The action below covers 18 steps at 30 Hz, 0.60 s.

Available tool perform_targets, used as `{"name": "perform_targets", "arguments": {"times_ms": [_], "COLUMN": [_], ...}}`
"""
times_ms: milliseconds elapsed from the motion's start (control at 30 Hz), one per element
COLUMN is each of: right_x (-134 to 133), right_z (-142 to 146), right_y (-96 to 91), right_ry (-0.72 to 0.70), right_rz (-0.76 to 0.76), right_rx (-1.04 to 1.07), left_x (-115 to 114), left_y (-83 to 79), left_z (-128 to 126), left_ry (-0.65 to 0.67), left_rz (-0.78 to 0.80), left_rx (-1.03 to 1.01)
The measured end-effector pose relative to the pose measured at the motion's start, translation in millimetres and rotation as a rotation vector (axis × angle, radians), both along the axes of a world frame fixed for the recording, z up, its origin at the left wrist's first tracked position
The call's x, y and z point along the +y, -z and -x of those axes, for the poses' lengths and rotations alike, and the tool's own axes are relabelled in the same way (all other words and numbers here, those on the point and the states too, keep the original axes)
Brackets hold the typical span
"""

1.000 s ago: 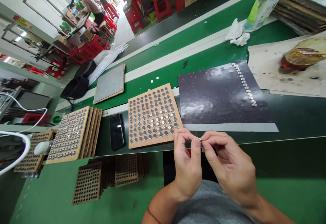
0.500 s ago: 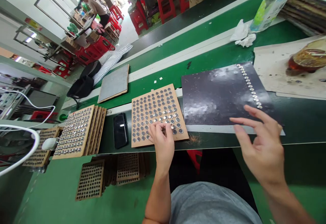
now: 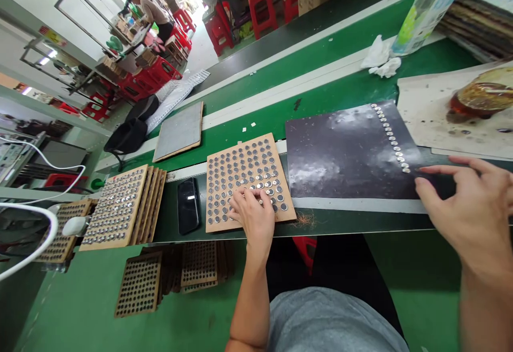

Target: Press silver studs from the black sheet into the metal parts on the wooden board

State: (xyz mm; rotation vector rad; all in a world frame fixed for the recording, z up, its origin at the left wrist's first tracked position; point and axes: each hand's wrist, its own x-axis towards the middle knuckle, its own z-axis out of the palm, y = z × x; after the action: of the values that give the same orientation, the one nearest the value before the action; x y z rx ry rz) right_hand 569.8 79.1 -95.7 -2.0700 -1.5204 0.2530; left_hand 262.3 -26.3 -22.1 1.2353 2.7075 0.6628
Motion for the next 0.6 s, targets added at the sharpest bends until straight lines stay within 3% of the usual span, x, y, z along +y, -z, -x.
{"name": "perform_targets", "arguments": {"times_ms": [100, 333, 467, 600], "right_x": [9, -11, -47, -85], "right_z": [-4, 24, 61, 101], "right_y": [-4.0, -26.9, -56.3, -81.3], "right_ry": [-0.061, -0.183, -0.457, -0.649], "right_rz": [0.162, -0.085, -0.319, -0.249], "right_rx": [-0.012, -0.024, 0.395, 0.761], "left_x": [-4, -15, -18, -19], "left_y": [-1.6, -7.5, -15.5, -26.2], "left_z": [-3, -27, -48, -59], "left_ry": [0.013, 0.13, 0.318, 0.407], "left_rz": [-0.011, -0.216, -0.311, -0.347], "left_rx": [0.007, -0.17, -0.508, -0.781]}}
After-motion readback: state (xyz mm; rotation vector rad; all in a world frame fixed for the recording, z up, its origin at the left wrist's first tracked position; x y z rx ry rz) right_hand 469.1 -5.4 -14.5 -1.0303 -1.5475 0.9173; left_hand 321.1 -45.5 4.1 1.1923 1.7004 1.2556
